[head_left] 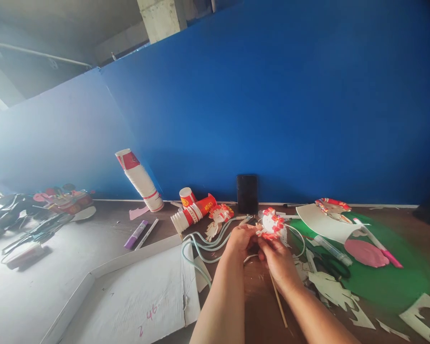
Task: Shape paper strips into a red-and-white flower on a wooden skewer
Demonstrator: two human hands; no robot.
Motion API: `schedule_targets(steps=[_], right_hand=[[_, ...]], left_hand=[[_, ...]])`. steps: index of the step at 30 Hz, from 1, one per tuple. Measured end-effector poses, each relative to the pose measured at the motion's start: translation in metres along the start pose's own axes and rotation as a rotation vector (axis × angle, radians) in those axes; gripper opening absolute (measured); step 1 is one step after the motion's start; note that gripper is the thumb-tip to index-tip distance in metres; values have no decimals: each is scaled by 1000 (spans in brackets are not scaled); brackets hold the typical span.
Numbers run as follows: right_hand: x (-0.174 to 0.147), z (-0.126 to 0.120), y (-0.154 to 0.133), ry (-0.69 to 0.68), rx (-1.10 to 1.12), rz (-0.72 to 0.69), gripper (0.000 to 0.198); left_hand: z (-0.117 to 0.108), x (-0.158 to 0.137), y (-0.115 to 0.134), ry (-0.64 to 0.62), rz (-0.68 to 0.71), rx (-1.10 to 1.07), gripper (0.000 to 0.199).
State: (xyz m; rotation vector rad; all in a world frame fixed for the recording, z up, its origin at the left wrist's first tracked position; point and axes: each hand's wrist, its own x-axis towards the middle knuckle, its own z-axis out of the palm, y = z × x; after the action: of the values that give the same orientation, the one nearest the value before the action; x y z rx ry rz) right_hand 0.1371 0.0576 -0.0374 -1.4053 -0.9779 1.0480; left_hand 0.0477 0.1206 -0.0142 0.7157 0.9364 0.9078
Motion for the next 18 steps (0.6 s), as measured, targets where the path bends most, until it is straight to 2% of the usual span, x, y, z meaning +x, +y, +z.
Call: schedule_targets(steps=[12, 18], right_hand=[[0, 2, 0, 10, 198, 141, 24], [0, 1, -4, 21, 167, 162, 22]], left_hand=[[-13, -1, -2, -99, 10, -74, 34], [-9, -3, -2, -95, 16, -28, 29]])
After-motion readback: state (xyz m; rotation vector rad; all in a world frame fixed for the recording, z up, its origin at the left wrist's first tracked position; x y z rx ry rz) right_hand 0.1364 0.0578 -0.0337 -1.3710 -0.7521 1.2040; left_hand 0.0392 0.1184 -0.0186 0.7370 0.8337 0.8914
